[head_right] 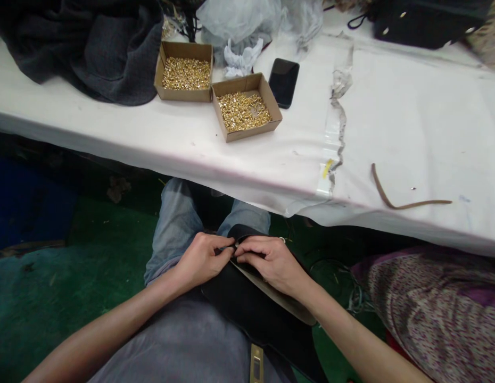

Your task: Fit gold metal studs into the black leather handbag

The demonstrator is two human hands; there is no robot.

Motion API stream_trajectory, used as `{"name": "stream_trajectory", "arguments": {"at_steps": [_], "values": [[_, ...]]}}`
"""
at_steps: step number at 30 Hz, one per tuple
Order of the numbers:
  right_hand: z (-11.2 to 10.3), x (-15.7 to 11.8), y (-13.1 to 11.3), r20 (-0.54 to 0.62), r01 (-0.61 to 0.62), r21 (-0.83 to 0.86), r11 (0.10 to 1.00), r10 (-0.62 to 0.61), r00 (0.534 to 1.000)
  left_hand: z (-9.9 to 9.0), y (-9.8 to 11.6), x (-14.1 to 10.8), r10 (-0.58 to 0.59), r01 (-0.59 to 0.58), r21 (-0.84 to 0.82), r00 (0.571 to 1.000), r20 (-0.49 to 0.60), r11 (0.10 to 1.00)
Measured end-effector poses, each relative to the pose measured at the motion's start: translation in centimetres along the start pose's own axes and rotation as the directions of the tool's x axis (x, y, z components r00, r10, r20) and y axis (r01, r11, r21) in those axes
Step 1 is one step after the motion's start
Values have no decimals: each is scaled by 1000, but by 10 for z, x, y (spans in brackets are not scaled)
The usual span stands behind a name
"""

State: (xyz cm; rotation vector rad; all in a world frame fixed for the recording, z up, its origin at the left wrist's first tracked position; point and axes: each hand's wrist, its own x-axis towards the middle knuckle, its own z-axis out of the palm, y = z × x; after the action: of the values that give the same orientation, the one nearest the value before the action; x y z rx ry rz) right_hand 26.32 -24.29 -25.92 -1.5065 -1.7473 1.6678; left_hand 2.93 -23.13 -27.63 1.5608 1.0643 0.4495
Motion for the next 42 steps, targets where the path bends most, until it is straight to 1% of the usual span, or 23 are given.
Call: {"name": "stream_trajectory", "arguments": {"at_steps": [2,4,7,9,13,15,18,19,21,25,27,30,34,36,39,42], "values": [[4,-3,3,-74,7,25,1000,-6,997,-4,2,2,-3,3,-7,999,32,1000],[8,-6,7,-118,6,42,999,-1,993,-8,3,3,-14,15,-9,998,58,1000],[12,-9,11,-145,-20,55,998,28,989,-11,0,3,-28,31,-30,995,91,999],[13,-10,14,-155,-56,81,995,68,986,-14,-3,3,-37,42,-43,993,115,998],[17,-9,18,-175,-138,200,970,174,969,-23,-3,6,-27,33,-34,985,172,999],[22,-8,19,-218,-127,235,964,179,959,-27,-1,9,-20,25,-23,981,194,999],[31,-7,19,-304,-76,249,966,152,940,-29,1,11,-27,31,-13,974,223,999],[34,-7,19,-318,-75,266,961,161,934,-29,1,11,-32,36,-15,972,232,999],[39,-8,19,-330,-109,328,938,222,918,-27,0,11,-44,53,-27,969,242,998],[42,-9,22,-320,-234,428,873,388,865,-21,-3,10,-77,95,-71,972,221,993],[42,-10,26,-284,-273,455,848,428,858,-17,-4,9,-83,106,-108,977,198,989],[41,-9,31,-244,-285,485,827,441,864,-12,-8,7,-78,103,-155,984,163,983],[43,-9,37,-224,-311,508,803,472,853,-8,-11,4,-93,105,-145,992,90,984],[43,-11,43,-217,-313,508,803,471,855,-7,-11,3,-100,108,-149,993,58,983],[44,-15,55,-190,-315,521,793,467,864,-7,-7,3,-95,101,-169,994,45,980],[44,-18,62,-183,-334,526,783,487,854,-8,-2,3,-55,61,-162,998,36,985]]}}
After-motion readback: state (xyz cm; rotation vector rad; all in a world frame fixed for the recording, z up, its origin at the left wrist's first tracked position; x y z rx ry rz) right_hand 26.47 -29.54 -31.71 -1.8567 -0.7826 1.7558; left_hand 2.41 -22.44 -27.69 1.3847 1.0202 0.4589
